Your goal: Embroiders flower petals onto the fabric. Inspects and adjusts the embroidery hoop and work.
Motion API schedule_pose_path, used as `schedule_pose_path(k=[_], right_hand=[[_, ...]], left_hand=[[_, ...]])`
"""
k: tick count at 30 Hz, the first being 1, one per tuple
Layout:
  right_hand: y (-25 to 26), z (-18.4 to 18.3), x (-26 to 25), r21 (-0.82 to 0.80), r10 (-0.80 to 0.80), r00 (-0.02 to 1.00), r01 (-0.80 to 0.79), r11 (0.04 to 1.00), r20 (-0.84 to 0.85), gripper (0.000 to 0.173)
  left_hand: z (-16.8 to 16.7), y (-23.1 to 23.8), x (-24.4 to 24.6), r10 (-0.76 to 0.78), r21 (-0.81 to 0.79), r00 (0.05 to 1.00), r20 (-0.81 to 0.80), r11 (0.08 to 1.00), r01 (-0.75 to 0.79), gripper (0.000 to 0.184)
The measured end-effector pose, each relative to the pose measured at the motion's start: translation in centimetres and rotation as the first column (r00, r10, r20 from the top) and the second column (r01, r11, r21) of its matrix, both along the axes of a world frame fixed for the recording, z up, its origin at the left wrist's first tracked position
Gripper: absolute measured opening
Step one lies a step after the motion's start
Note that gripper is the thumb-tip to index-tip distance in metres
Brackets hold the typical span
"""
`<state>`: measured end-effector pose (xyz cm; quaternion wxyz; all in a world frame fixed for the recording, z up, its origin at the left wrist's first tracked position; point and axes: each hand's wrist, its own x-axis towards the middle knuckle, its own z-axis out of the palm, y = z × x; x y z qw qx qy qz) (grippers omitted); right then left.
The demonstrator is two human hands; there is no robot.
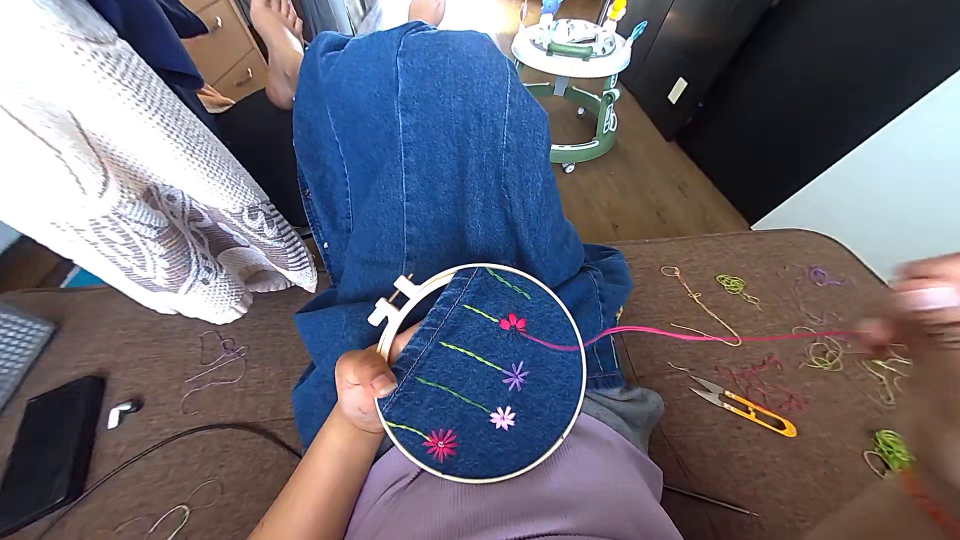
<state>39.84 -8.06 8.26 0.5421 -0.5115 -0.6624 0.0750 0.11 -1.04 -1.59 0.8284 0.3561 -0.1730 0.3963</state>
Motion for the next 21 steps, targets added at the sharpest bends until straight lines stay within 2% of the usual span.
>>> schedule_pose_path(k=[2, 5, 8, 13, 18, 21], right_hand=[[0.3, -0.3, -5.6, -0.046, 0.138, 0.988, -0.135, 0.990, 0.067, 0.013], [0.5, -3.0, -11.4, -0.088, 0.356, 0.934, -0.352, 0.932, 0.030, 0.012], [0.8, -4.6, -14.2, -0.048, 0.320, 0.944, -0.317, 0.947, 0.078, 0.015], [1.0, -4.8, -15.0, -0.045, 0.241, 0.966, -0.238, 0.970, 0.092, 0.014], [1.1, -4.7, -14.7, -0.070, 0.249, 0.965, -0.244, 0.967, 0.076, 0.014], [1.1, -4.6, -14.7, -0.085, 0.257, 0.963, -0.250, 0.964, 0.078, 0.015]], left_hand=[[0.2, 0.0, 0.1, 0.012, 0.023, 1.000, -0.015, 1.000, -0.012, 0.039], [-0.3, 0.0, -0.1, -0.003, 0.012, 1.000, -0.008, 1.000, 0.003, 0.040], [-2.7, 0.4, -0.6, -0.073, -0.024, 0.995, 0.070, 0.997, 0.075, 0.044], [-0.1, 0.0, -0.1, -0.031, 0.006, 1.000, -0.006, 1.000, 0.031, 0.040], [-3.8, 0.6, -0.8, -0.099, -0.040, 0.989, 0.106, 0.994, 0.104, 0.046], [-2.7, 0.4, -0.6, -0.089, -0.038, 0.992, 0.086, 0.995, 0.093, 0.044]])
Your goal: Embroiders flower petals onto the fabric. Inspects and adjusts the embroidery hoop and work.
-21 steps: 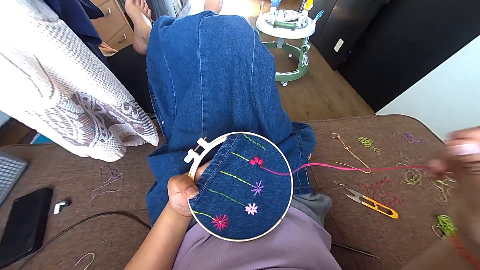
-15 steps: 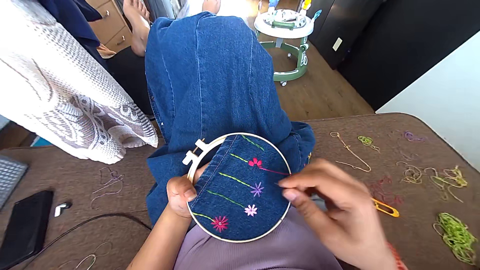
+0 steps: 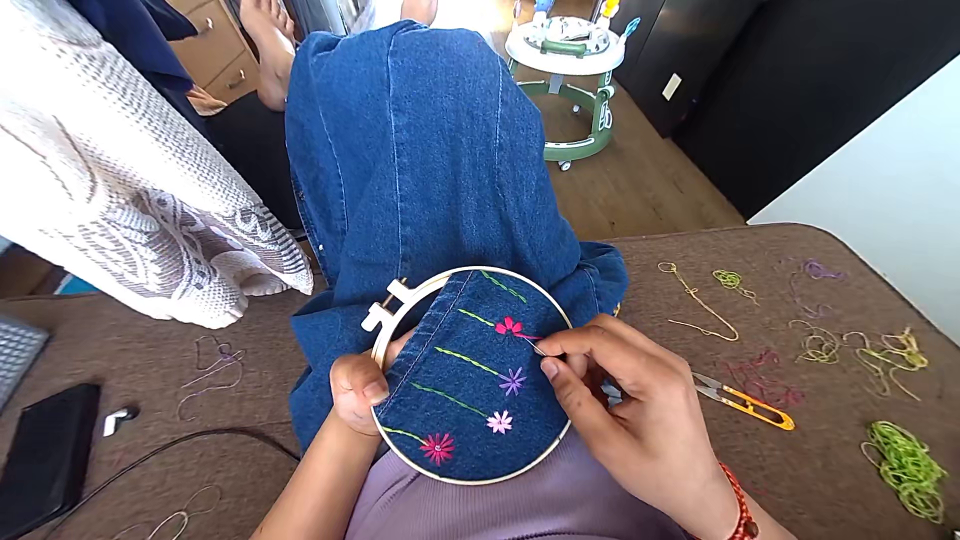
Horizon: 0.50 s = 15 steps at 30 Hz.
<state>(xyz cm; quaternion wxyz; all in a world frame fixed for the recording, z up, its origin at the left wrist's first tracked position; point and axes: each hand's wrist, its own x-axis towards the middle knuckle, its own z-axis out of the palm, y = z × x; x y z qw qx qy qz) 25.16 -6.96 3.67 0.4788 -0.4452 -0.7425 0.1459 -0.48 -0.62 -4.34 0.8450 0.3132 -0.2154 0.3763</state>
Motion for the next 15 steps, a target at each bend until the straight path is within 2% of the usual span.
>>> schedule_pose_path(k=[2, 5, 15], right_hand=[[0.0, 0.1, 0.0, -0.010, 0.004, 1.000, -0.004, 1.000, -0.003, 0.014], [0.0, 0.3, 0.1, -0.029, 0.013, 1.000, -0.013, 0.999, -0.006, 0.014], [0.3, 1.6, 0.3, -0.042, 0.040, 0.996, -0.037, 0.998, 0.076, 0.014]], left_hand=[[1.1, -0.1, 0.2, 0.011, 0.012, 0.999, -0.032, 1.000, -0.010, 0.043], [-0.3, 0.1, 0.0, -0.034, -0.001, 0.999, 0.019, 0.999, 0.034, 0.047], [0.0, 0.1, -0.2, -0.010, 0.068, 1.000, -0.017, 0.998, 0.011, 0.045]])
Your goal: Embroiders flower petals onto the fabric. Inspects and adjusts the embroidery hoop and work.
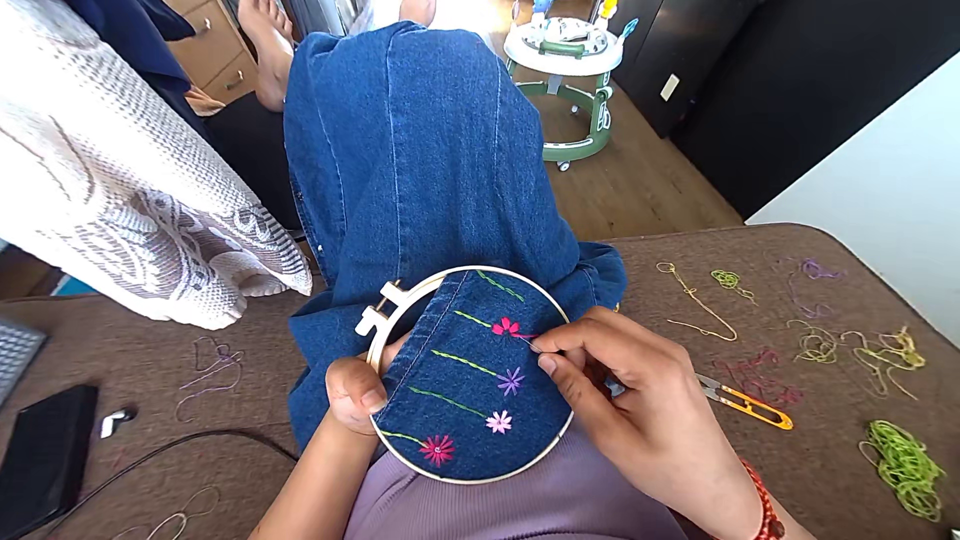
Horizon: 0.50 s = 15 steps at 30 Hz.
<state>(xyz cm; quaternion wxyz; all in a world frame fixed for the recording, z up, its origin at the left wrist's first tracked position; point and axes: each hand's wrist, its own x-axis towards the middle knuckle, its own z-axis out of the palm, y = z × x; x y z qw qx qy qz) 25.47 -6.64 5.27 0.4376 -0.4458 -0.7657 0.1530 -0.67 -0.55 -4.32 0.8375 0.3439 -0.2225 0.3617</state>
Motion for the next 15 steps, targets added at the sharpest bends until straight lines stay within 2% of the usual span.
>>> schedule_pose_path(k=[10, 15], right_hand=[[0.6, 0.6, -0.3, 0.022, -0.018, 0.999, 0.017, 1.000, 0.037, 0.010], [0.6, 0.0, -0.2, 0.014, -0.019, 1.000, 0.018, 1.000, 0.025, 0.010]], left_hand=[[0.9, -0.1, 0.5, 0.048, 0.033, 0.999, 0.014, 0.998, -0.048, 0.042], [2.4, -0.5, 0.6, 0.061, 0.000, 0.996, -0.058, 0.998, -0.062, 0.043]])
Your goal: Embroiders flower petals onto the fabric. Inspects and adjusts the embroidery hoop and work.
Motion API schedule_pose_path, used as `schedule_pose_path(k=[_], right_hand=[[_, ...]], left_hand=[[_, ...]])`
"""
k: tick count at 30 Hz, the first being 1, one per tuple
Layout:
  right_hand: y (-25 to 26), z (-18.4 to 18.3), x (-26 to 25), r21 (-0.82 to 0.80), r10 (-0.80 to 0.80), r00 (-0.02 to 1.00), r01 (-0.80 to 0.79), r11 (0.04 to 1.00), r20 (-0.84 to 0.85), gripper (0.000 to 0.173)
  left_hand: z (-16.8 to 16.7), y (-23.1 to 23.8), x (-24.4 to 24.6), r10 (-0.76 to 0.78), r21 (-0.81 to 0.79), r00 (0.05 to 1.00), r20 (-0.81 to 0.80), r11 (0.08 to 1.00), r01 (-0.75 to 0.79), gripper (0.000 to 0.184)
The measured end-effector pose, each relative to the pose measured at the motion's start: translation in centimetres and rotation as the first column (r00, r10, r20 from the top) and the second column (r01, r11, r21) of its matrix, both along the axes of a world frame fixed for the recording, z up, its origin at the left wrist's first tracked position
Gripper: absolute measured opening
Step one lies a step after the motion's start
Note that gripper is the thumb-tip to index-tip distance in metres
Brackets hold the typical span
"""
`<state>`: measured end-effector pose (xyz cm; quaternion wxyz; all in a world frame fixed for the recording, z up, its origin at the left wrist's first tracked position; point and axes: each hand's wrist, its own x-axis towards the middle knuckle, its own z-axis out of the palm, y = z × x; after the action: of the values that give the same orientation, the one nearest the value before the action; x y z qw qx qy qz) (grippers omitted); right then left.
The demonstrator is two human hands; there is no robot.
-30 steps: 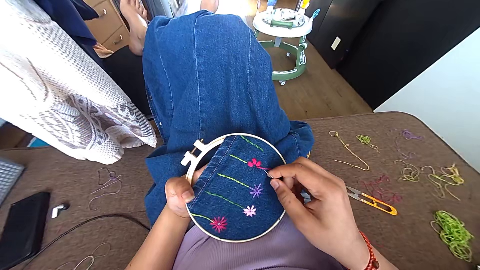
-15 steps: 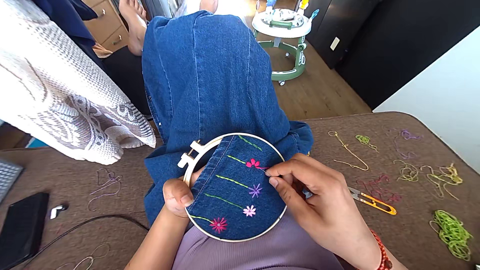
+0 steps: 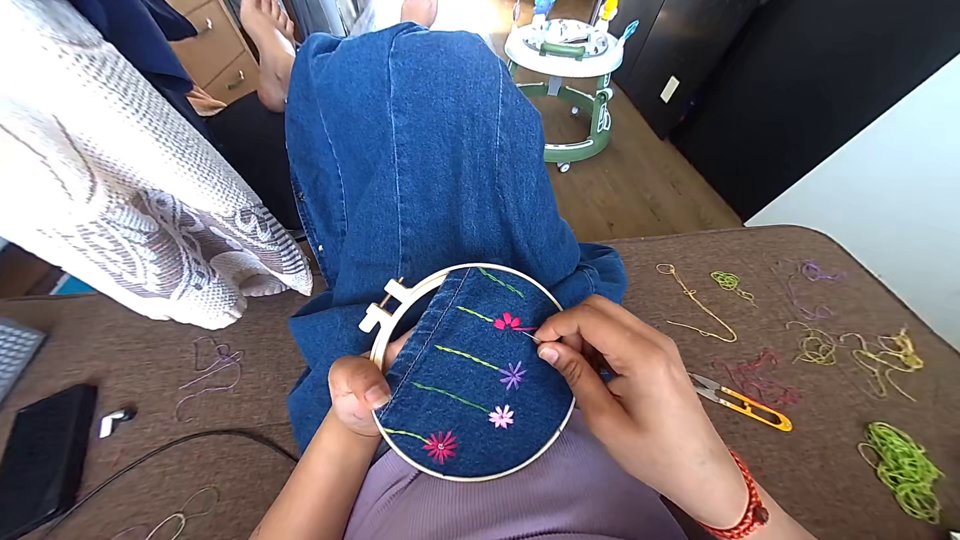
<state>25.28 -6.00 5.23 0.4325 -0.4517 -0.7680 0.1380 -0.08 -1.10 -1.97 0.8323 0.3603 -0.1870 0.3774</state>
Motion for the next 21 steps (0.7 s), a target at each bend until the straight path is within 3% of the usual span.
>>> schedule_pose_path(k=[21], right_hand=[[0.52, -0.61, -0.59, 0.077, -0.055, 0.998, 0.055, 0.995, -0.006, 0.010]], left_hand=[[0.24, 0.20, 0.12, -0.041, 0.011, 0.999, -0.010, 0.999, 0.041, 0.043]])
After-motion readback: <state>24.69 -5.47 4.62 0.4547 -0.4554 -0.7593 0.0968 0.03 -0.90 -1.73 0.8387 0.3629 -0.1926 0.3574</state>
